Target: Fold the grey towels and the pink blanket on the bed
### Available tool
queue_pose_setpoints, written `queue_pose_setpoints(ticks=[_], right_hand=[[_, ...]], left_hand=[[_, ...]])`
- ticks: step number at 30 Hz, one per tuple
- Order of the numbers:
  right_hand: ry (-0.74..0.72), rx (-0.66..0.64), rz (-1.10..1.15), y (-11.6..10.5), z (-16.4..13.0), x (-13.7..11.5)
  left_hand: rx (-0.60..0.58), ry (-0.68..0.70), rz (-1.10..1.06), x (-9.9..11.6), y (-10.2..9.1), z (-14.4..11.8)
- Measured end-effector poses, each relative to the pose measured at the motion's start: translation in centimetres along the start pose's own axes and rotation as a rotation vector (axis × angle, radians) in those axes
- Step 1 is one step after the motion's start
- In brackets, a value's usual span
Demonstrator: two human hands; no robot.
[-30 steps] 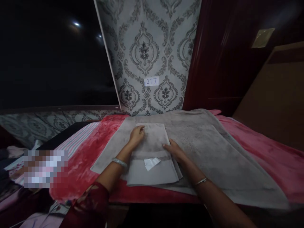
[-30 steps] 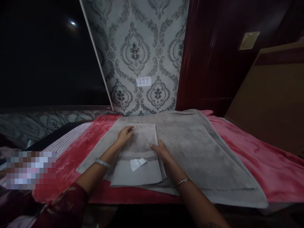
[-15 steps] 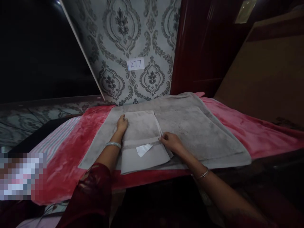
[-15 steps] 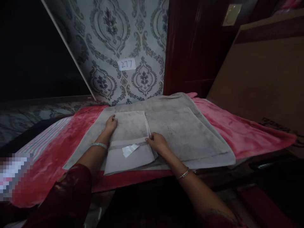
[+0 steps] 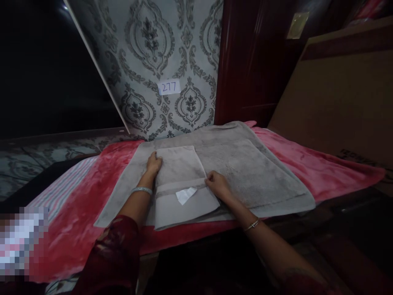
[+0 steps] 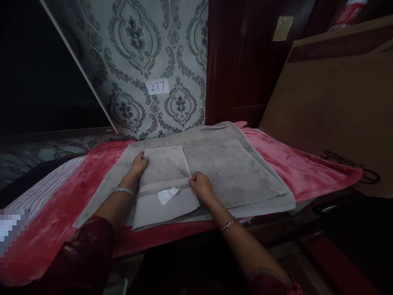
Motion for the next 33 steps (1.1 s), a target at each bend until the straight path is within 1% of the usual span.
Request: queue_pose_setpoints(ticks=[2, 4, 6, 8, 10, 12, 14, 16, 19, 23, 25, 29, 33], right_hand=[[0.015, 0.012, 0.009, 0.1, 0.0, -0.1], [0.018, 0.009, 0.023, 0.1, -0.1, -0.4], [-0.001, -0.014, 0.042, 0.2, -0.4, -0.6], [-0.031, -0.035, 0.075, 0.3, -0.7, -0.7], [-0.049, -0.037, 0.106, 0.3, -1.1, -0.6], [-0.059, -0.034, 0.128, 0.4, -1.5, -0.3], [-0.076, -0.043, 0.145, 0.6, -2.0, 0.0], [-0.115, -0.051, 0.171, 0.8, -2.5, 0.2], [-0.193, -0.057, 0.231, 1.0, -3.1, 0.2], [-0.296, -0.041, 0.387, 1.0, -3.3, 0.2], [-0.271, -0.039, 0.414, 0.9, -3.3, 0.4], [-0.16, -0.074, 0.333, 0.9, -3.4, 0.8], [-0.149, -0.072, 0.244, 0.7, -3.7, 0.7]], left_hand=[[-0.004, -0.032, 0.024, 0.1, -0.4, 0.0], [0.003, -0.057, 0.059, 0.6, -1.1, 0.2], [0.005, -0.028, 0.104, 2.0, -1.6, 0.6], [-0.023, 0.062, 0.136, 4.1, -1.6, 1.3], [-0.089, 0.177, 0.149, 6.8, -1.0, 2.0], [-0.159, 0.26, 0.159, 9.3, 0.1, 2.7], [-0.208, 0.304, 0.175, 11.3, 1.4, 3.3], [-0.242, 0.319, 0.197, 12.6, 2.6, 4.0], [-0.277, 0.316, 0.23, 13.4, 3.9, 5.1], [-0.28, 0.324, 0.248, 13.6, 4.8, 6.3], [-0.269, 0.342, 0.246, 13.7, 5.3, 6.5], [-0.259, 0.363, 0.241, 13.5, 6.6, 6.0], [-0.288, 0.381, 0.225, 13.2, 7.4, 5.8]])
Point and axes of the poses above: each hand's wrist, its own z-axis towards the middle knuckle, its own y-axis out of the palm, x = y × z, the point moved 4 cm from there along z, towards the middle knuckle, and after that the axes turned 1 degree about y, right-handed, at the moved point
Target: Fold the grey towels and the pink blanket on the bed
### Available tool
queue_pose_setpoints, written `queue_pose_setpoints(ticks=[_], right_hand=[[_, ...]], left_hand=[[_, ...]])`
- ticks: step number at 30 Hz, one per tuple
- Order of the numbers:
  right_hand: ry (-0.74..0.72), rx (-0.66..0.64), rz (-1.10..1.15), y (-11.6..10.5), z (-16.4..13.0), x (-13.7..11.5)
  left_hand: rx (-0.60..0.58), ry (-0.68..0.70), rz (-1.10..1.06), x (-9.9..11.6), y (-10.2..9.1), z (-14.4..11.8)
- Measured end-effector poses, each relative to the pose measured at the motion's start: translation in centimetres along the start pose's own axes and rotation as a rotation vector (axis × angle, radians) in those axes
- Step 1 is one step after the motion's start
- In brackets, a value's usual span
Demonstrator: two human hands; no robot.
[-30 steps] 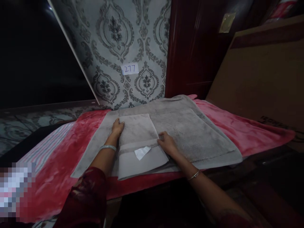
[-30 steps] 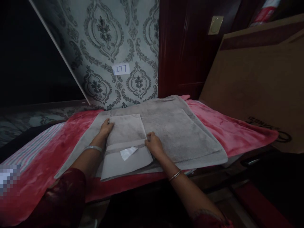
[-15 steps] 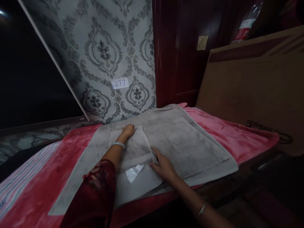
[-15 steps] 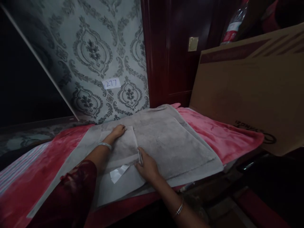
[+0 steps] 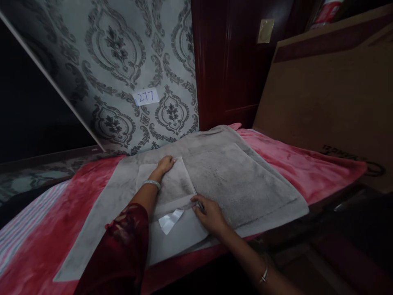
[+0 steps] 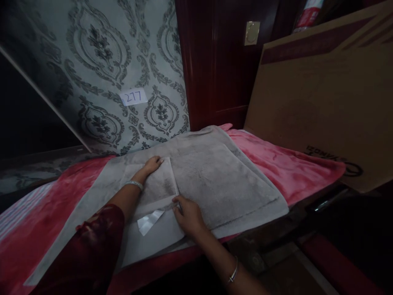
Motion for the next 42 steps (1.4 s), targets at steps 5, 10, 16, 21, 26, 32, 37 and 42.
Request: queue_pose_setpoints(ticks=[5, 10, 16, 21, 26, 32, 37, 42], right_hand=[[0.022, -0.012, 0.036, -0.1, -0.1, 0.0], [-0.068, -0.046, 0.153, -0.4, -0.3, -0.5], [0.02, -0.071, 0.028, -0.6, -0.6, -0.1], [-0.015, -0.087, -0.051, -0.6, -1.1, -0.5], [0.039, -0.177, -0.248, -1.6, -2.4, -0.9], [-0.217, -0.084, -0.471, -4.3, -1.8, -4.4], [-0.585, -0.164, -0.512, -1.5, 0.1, -6.7], [-0.606, -0.456, -0.542, 3.0, 0.1, -4.1]], left_hand=[[-0.052, 0.063, -0.042, 0.3, -0.8, 0.9], [-0.013, 0.1, -0.061, 1.2, -2.0, 1.5], [0.029, 0.086, -0.017, 1.8, -0.3, 0.7], [0.035, 0.085, 0.025, 1.9, 0.7, 0.1], [-0.008, 0.089, 0.047, 2.2, 1.0, 0.4], [-0.037, 0.145, 0.04, 2.7, -1.1, 0.4], [-0.06, 0.296, 0.042, 2.6, -3.2, -2.1], [-0.135, 0.3, 0.078, 1.2, -0.4, -5.1]])
Point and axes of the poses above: each hand's wrist, its own z-axis towards the middle knuckle, its own y-axis out of the palm, x = y × z, the point moved 4 cm from there along z, towards the middle knuckle, and after that the axes turned 1 degree about y, right-handed, at the moved point
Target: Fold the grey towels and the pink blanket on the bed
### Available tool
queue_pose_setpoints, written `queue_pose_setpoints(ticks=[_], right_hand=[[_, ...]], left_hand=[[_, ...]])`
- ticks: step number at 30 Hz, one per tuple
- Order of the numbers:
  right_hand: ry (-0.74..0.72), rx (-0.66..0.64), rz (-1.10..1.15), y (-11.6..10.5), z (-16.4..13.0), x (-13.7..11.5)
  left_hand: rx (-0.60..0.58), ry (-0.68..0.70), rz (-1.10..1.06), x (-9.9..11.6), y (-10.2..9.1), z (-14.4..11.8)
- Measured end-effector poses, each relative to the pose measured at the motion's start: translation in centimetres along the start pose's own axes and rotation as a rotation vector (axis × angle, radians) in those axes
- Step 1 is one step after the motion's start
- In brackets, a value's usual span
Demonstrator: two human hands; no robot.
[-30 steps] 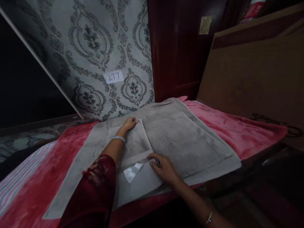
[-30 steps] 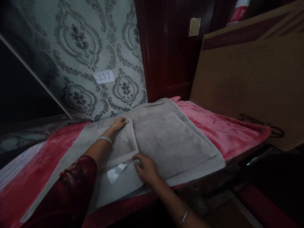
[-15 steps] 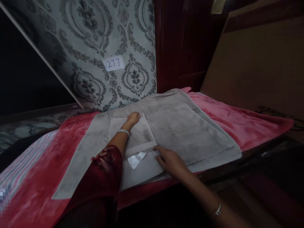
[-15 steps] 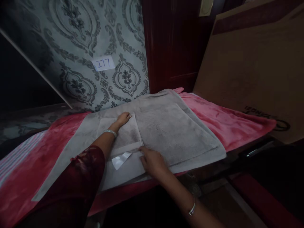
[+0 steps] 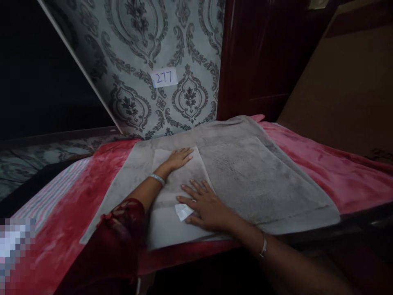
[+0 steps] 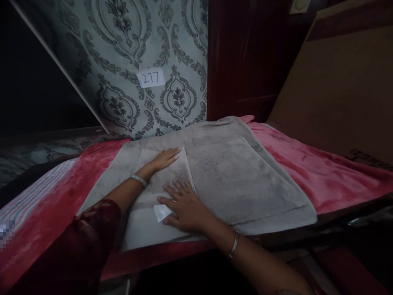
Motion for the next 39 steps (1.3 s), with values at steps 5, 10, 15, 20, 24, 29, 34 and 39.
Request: queue_pose_setpoints(ticks=[5, 10, 15, 20, 24, 29, 34, 39], right_hand=[[-0.002, -0.06, 0.08, 1.0, -0.5, 0.2], [-0.014, -0.073, 0.101, 0.6, -0.8, 0.0], [-0.011, -0.07, 0.076, 0.8, -0.6, 0.1], [0.015, -0.057, 0.028, 0.7, -0.6, 0.0], [-0.013, -0.051, 0.127, 0.4, -1.2, 1.2], [0.072, 0.131, 0.207, -2.5, 0.3, 5.2], [0.197, 0.114, -0.052, -4.5, 7.8, 6.4], [0.312, -0.032, -0.213, -2.5, 12.7, 7.3]], left_hand=[[-0.06, -0.037, 0.009, -0.6, 1.8, -0.1], [-0.039, -0.025, 0.008, -1.1, 1.6, 0.2], [-0.022, -0.02, 0.017, -1.0, 1.8, -0.2], [0.09, -0.034, 0.111, 1.1, 0.1, -1.2], [0.182, -0.12, 0.111, 2.6, -2.2, -4.5], [0.172, -0.067, 0.034, 4.6, -2.2, -14.0], [0.1, -0.049, -0.049, 8.1, 0.0, -21.8], [0.048, -0.105, -0.05, 10.6, 2.8, -23.5]])
Point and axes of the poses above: each hand's wrist, its own z-axis towards the middle knuckle, its own y-axis out of the palm, x = y × z, the point moved 4 cm from there along z, towards the middle knuckle, and after that the axes turned 1 degree about y, right-handed, at the moved point
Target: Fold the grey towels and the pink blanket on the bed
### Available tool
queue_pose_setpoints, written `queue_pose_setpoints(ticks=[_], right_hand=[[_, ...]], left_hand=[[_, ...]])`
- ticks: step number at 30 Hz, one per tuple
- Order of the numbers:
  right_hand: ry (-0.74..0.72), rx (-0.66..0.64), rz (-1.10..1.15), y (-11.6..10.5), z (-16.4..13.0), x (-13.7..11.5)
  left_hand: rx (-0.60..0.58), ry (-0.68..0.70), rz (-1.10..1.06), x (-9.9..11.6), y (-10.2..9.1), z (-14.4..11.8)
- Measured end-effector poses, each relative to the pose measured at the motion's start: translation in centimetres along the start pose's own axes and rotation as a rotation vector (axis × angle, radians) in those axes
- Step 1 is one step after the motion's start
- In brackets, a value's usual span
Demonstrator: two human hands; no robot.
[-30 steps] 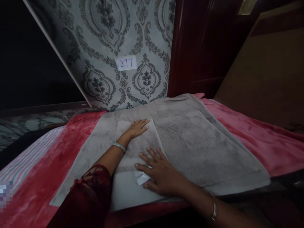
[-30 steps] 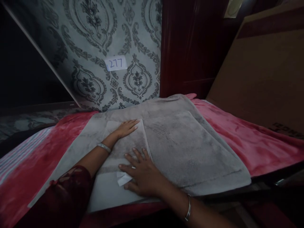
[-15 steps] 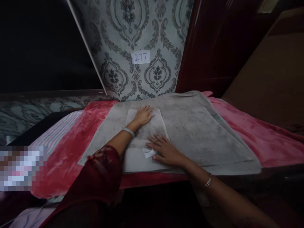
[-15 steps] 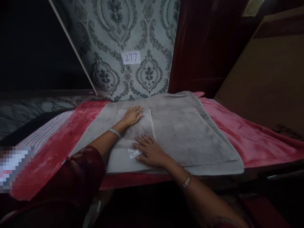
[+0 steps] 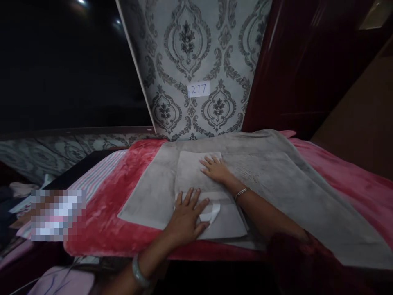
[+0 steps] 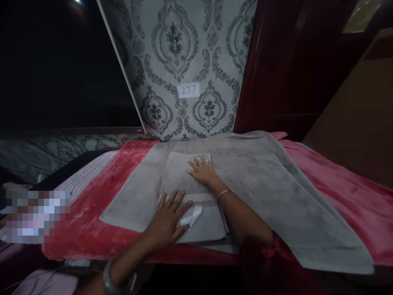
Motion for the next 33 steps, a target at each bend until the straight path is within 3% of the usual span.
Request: queue_pose_setpoints(ticks=[4, 9, 13, 16, 20, 26, 33], right_hand=[[0.003, -0.034, 0.01, 1.8, 0.5, 1.2], [-0.025, -0.079, 0.003, 0.8, 1.4, 0.6], [-0.349, 0.005, 0.012, -0.2, 4.0, -3.8], [-0.487, -0.091, 0.047, 1.4, 6.4, -5.8], [-0.419, -0.167, 0.105, 3.5, 9.6, -4.9], [-0.354, -0.183, 0.131, 4.3, 12.0, -2.8], [-0.341, -0.144, 0.108, 4.3, 11.9, -3.1]], left_hand=[[0.008, 0.004, -0.007, -0.1, 1.0, -0.2], [0.046, 0.021, -0.054, -0.5, 1.1, -0.5], [0.069, 0.036, -0.077, -0.6, 1.6, -0.6], [0.075, 0.043, -0.083, -0.8, 2.3, -0.7], [0.076, 0.059, -0.094, -1.2, 3.4, -0.8], [0.065, 0.096, -0.13, -1.5, 4.2, -0.8], [0.051, 0.058, -0.167, -0.7, 2.6, -1.0]])
Point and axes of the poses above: each hand's wrist, its own z-axis towards the middle knuckle, its own y-axis out of the palm, x = y × z, the point moved 4 cm from there along z, towards the middle knuckle, and after that the axes turned 1 degree about y, right-handed, at the moved point
